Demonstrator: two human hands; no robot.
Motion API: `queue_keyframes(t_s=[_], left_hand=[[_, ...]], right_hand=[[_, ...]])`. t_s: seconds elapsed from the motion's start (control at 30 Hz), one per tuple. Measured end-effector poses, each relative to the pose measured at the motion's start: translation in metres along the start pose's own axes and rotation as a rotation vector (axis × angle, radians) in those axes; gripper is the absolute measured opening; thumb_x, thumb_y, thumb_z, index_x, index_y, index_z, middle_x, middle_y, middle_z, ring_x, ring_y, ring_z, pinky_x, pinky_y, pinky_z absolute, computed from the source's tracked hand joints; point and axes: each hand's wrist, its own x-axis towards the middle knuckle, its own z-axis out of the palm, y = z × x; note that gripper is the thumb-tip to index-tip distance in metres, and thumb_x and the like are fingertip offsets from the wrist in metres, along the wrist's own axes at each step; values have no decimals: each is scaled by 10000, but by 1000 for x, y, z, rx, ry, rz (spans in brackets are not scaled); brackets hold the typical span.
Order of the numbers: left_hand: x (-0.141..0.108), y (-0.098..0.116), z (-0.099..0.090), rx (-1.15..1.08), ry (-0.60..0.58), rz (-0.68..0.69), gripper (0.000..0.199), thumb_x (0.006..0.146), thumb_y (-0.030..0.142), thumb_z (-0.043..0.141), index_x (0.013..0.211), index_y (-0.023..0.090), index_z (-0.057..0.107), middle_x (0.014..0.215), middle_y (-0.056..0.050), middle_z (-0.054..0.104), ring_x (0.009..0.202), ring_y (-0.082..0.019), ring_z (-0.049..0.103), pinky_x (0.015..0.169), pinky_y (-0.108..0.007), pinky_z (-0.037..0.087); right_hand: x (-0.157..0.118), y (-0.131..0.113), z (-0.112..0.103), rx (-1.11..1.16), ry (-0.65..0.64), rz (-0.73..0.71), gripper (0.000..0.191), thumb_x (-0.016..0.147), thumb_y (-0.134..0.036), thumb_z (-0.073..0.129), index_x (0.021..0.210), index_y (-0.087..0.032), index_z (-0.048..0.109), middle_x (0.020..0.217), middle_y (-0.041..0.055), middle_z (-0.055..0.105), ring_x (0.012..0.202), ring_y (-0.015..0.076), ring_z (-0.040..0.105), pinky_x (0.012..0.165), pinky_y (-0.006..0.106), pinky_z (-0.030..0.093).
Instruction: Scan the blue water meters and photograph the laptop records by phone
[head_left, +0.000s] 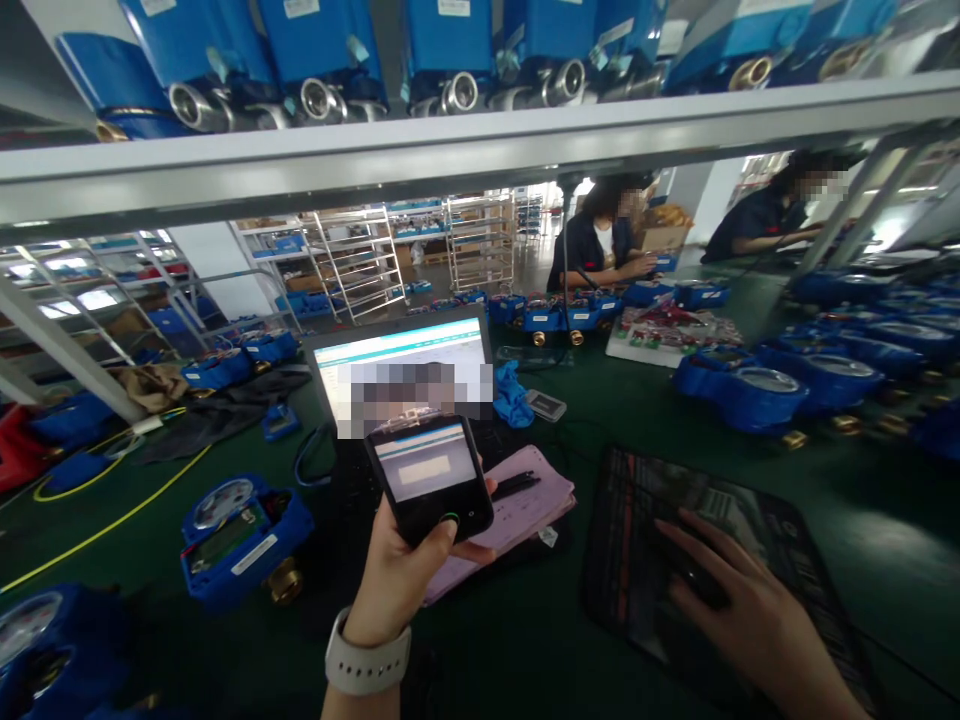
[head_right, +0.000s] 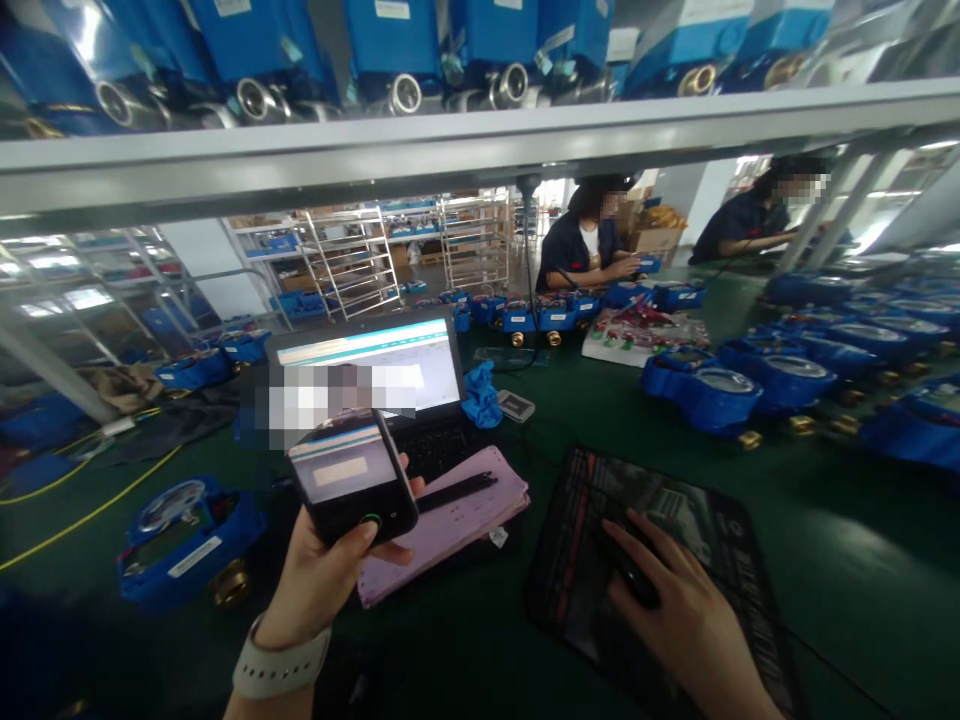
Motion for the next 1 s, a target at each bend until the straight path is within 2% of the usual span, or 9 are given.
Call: queue_keyframes(t_s=[0.07,0.23,0.47,0.67,1.0], left_hand=[[0,0,-1,31,36,0,684,778,214,768,1345,218,386,1362,-179,529,1139,-401,594,541,-323,621],[-1,2,0,120,78,4,492,761,242,789,1186,172,552,1387,-159,518,1161,-412,575,531,-296,623],[-2,3,1,106,107,30,459,754,213,801,1146,196,562,1309,-115,590,1090,-369,628,517,-290,619],[-2,3,-2,126,134,21,450,769,228,789,1180,207,608,1434,-119,484,1182,-400,564,521,-261,618],[0,4,-4,108,112,24,433,781,198,772,1180,207,605,1378,-125,538,1178,-411,562,528,-276,624]], right_hand=[[1,-3,-2,3,-8,9,416,878,-374,464,1224,-250,659,1341,78,592,1127,314,629,897,491,590],[3,-8,-7,-7,-32,12,427,869,-347,472,1243,-245,650,1348,91,585,1113,309,635,864,479,604],[4,-12,-11,-23,-22,-1,416,868,-328,473,1225,-228,662,1330,106,597,1100,312,643,854,474,607],[3,-13,-10,-8,-24,25,414,853,-324,488,1217,-244,667,1335,89,598,1121,305,633,878,467,599],[4,-15,-14,-27,2,-12,407,862,-316,478,1202,-213,677,1301,118,611,1077,306,653,824,458,619]])
